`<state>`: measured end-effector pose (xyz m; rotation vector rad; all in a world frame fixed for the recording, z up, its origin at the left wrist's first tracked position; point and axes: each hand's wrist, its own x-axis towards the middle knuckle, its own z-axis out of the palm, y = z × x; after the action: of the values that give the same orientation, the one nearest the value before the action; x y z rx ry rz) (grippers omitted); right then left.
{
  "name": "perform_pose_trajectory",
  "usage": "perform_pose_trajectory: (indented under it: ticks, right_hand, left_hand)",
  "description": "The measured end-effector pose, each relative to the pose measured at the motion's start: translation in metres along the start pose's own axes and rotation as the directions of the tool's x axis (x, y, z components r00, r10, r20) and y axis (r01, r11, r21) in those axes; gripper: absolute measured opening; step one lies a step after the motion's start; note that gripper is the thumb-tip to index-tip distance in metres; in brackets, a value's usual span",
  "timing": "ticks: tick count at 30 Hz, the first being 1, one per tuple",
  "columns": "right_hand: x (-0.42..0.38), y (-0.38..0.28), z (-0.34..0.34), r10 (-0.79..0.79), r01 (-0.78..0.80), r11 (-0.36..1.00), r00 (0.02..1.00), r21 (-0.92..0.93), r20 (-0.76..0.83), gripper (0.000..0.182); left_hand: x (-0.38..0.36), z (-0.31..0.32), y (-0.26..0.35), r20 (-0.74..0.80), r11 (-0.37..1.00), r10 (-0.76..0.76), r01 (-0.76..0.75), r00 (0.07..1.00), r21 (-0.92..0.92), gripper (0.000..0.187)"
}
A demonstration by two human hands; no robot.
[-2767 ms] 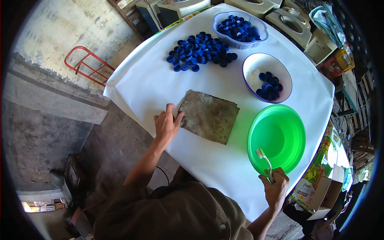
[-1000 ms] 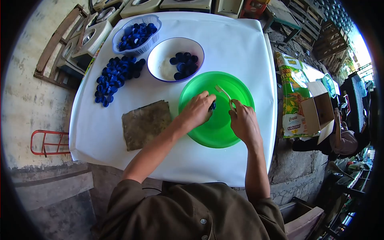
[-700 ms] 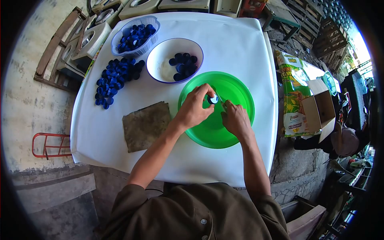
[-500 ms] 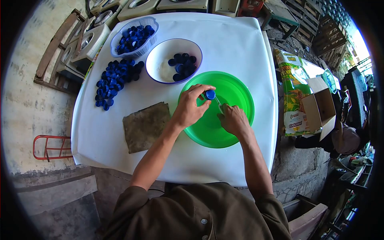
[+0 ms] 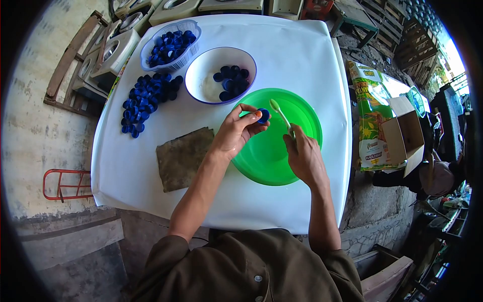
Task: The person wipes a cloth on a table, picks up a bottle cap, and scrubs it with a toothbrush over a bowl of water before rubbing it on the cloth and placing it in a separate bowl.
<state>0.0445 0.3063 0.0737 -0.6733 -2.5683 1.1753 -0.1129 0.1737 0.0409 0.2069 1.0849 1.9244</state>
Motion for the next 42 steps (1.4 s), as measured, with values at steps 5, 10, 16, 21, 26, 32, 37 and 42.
perform_pose_trajectory:
  ticks: [5, 10, 16, 21, 26, 32, 37, 42]
  right_hand:
    - [-0.009, -0.001, -0.019, -0.022, 0.025, 0.994, 1.000, 0.105, -0.022, 0.015]
    - [-0.013, 0.000, -0.022, -0.125, 0.125, 0.991, 0.992, 0.042, -0.015, 0.019]
    - [-0.007, 0.006, -0.017, -0.184, 0.184, 0.983, 0.983, 0.020, -0.022, 0.020]
    - [-0.008, 0.011, -0.014, -0.221, 0.222, 0.973, 0.975, 0.065, -0.029, 0.020]
    - [-0.009, 0.011, -0.004, -0.232, 0.234, 0.972, 0.969, 0.007, -0.082, 0.017]
    - [-0.011, 0.007, -0.009, -0.123, 0.126, 0.990, 0.992, 0.064, -0.036, 0.018]
    - [-0.013, 0.011, 0.000, -0.201, 0.201, 0.979, 0.979, 0.020, -0.028, 0.015]
    - [-0.007, 0.012, -0.003, -0.148, 0.154, 0.987, 0.983, 0.045, -0.109, 0.014]
  left_hand:
    - [0.007, -0.005, 0.000, 0.078, 0.999, -0.043, 0.045, 0.996, -0.020, 0.033]
    - [0.009, -0.005, -0.002, 0.094, 0.998, -0.059, 0.062, 0.994, -0.022, 0.040]
    - [0.011, -0.010, -0.004, 0.099, 0.996, -0.076, 0.072, 0.992, 0.048, 0.046]
    - [0.008, -0.008, -0.002, 0.118, 0.991, -0.023, 0.008, 0.993, 0.133, 0.047]
    - [0.009, -0.003, -0.003, 0.040, 0.980, 0.024, -0.032, 0.999, 0.195, 0.042]
    - [0.006, -0.003, -0.001, 0.061, 0.978, 0.019, -0.031, 0.998, 0.207, 0.036]
    - [0.009, -0.007, -0.005, 0.066, 0.984, 0.068, -0.078, 0.995, 0.163, 0.033]
    - [0.008, -0.007, -0.004, 0.093, 0.992, 0.042, -0.052, 0.995, 0.111, 0.034]
